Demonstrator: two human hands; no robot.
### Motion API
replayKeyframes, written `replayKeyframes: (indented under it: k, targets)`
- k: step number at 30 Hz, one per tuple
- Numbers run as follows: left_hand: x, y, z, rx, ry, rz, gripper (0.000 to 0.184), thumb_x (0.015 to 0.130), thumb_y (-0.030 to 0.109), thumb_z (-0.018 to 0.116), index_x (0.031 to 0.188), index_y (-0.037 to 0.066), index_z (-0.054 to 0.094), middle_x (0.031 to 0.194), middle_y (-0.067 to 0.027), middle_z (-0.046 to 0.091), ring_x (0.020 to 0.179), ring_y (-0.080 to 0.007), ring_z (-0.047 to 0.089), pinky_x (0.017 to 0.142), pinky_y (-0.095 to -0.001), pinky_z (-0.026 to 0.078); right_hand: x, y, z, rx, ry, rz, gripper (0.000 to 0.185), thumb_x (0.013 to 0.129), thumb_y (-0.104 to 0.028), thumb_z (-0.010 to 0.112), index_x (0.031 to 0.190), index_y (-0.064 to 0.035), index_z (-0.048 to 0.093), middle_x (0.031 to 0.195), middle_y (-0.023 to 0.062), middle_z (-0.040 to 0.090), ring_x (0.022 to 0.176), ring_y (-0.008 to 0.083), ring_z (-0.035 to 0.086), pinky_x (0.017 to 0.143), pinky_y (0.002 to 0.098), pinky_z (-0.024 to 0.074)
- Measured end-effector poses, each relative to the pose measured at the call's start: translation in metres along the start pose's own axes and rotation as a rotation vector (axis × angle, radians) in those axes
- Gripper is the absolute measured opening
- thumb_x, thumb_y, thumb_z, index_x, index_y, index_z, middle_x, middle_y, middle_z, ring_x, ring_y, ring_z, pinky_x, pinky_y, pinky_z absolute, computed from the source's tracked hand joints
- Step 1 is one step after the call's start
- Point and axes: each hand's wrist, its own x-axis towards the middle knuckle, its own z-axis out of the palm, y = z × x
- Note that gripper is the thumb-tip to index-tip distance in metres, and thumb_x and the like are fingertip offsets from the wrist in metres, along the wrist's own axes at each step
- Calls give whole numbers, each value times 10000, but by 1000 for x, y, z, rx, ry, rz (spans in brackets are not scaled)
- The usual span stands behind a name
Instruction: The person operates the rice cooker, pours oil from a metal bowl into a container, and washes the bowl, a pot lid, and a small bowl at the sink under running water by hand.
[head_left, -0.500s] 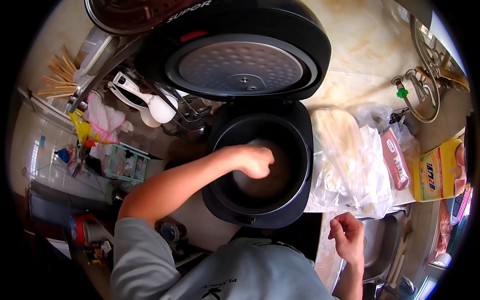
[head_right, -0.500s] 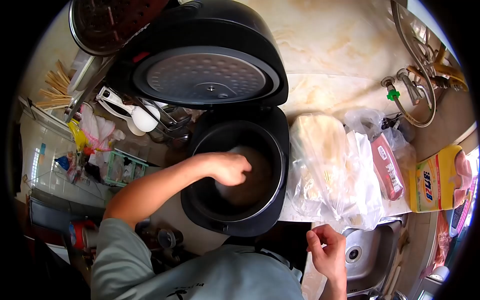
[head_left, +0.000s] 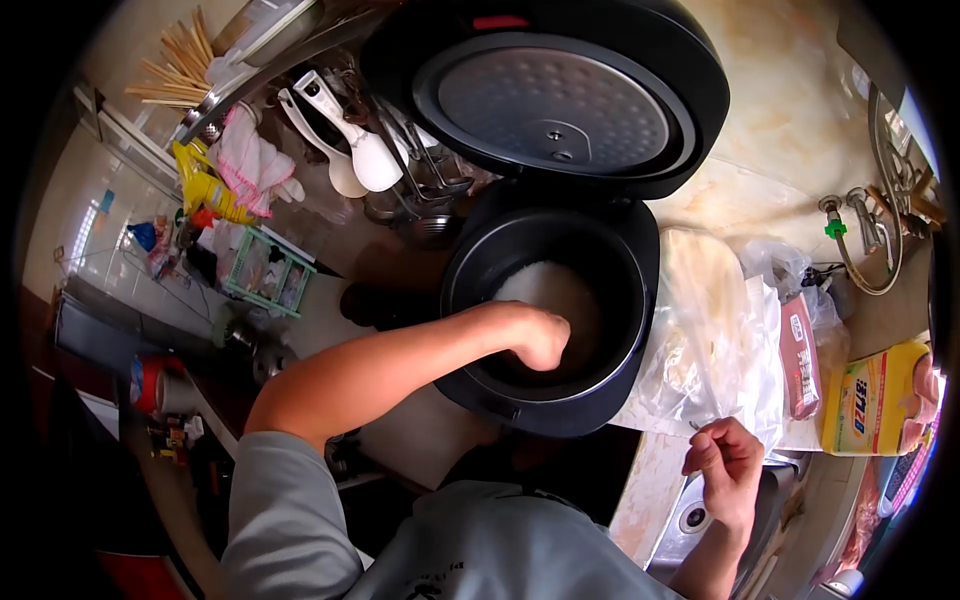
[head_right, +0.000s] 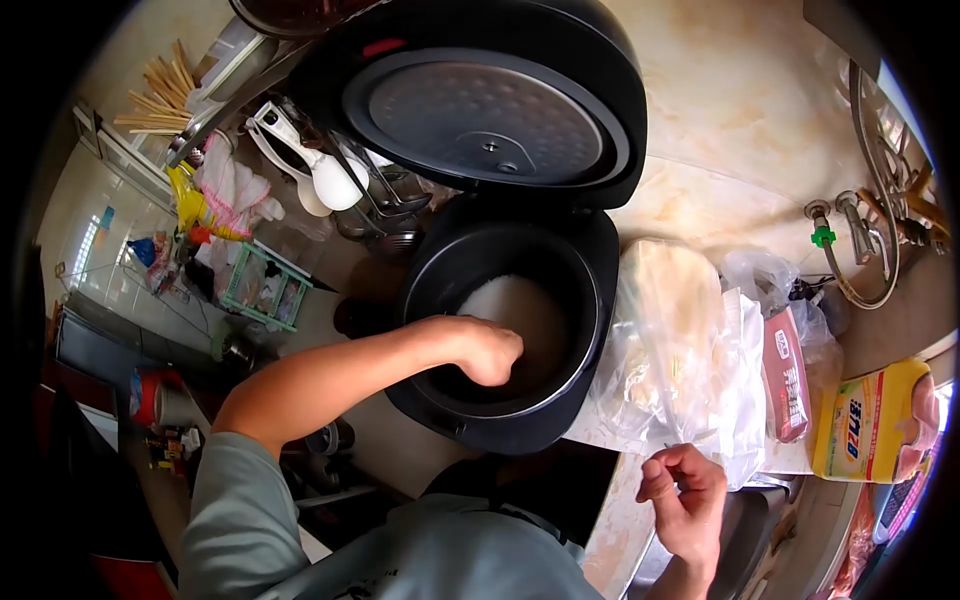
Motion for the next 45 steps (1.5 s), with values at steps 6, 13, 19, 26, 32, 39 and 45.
replayKeyframes:
  k: [6, 13, 19, 26, 32, 39, 45]
  targets:
    - [12, -25, -25, -46, 239, -141, 305, 815, 87, 510, 1018, -49, 694, 1093, -232, 677, 1048, -370, 653, 847, -437, 532, -37, -10, -25, -134, 253, -10, 221, 960, -164, 603, 810, -9, 558, 622, 21, 547, 509, 91, 518, 495, 235, 433]
    - [25, -22, -18, -28, 260, 52, 302, 827, 89, 563, 1064, -41, 697, 1102, -235, 676, 1057, -357, 656, 867, -423, 527, -92, 30, -26, -237, 561, 35, 284, 967, -262, 612, 805, -32, 569, 565, -7, 473, 490, 87, 485, 479, 232, 393]
    - [-9, -34, -15, -9, 420, 294, 185, 828, 102, 607, 917, -26, 706, 938, -198, 704, 906, -344, 687, 778, -436, 544, -151, 57, -65, 102, 645, 278, 298, 980, -316, 562, 889, -34, 598, 601, 32, 533, 524, 121, 546, 503, 253, 448]
    - [-17, -69, 19, -142, 746, 527, 194, 818, 138, 675, 991, 60, 709, 866, -140, 711, 843, -326, 692, 741, -443, 549, -130, 75, -86, -810, 794, 242, 309, 953, -304, 596, 1023, -5, 635, 770, 53, 624, 713, 121, 619, 639, 268, 494]
    - [-118, -116, 44, -553, 883, 614, 189, 879, 108, 649, 1047, 37, 700, 704, -98, 680, 573, -204, 646, 537, -304, 496, -12, -60, 3, -756, 756, -283, 290, 978, -255, 586, 1106, -1, 642, 908, 77, 662, 848, 138, 630, 751, 267, 502]
    - [-98, -258, 261, -1777, 301, 492, 290, 973, 224, 542, 976, -27, 688, 696, -95, 650, 559, -134, 593, 513, -257, 449, 112, -179, 96, -986, 495, -1024, 420, 994, -286, 480, 1326, -41, 558, 1374, 174, 525, 1272, 314, 520, 1045, 454, 425]
    - [24, -292, 603, -169, 112, 297, 558, 801, 485, 676, 1234, 135, 653, 1290, -127, 613, 1179, -302, 589, 1003, -489, 452, 165, -194, 132, -957, 422, -1241, 424, 1027, -282, 444, 1295, 34, 533, 1114, 162, 590, 1040, 251, 589, 918, 336, 443]
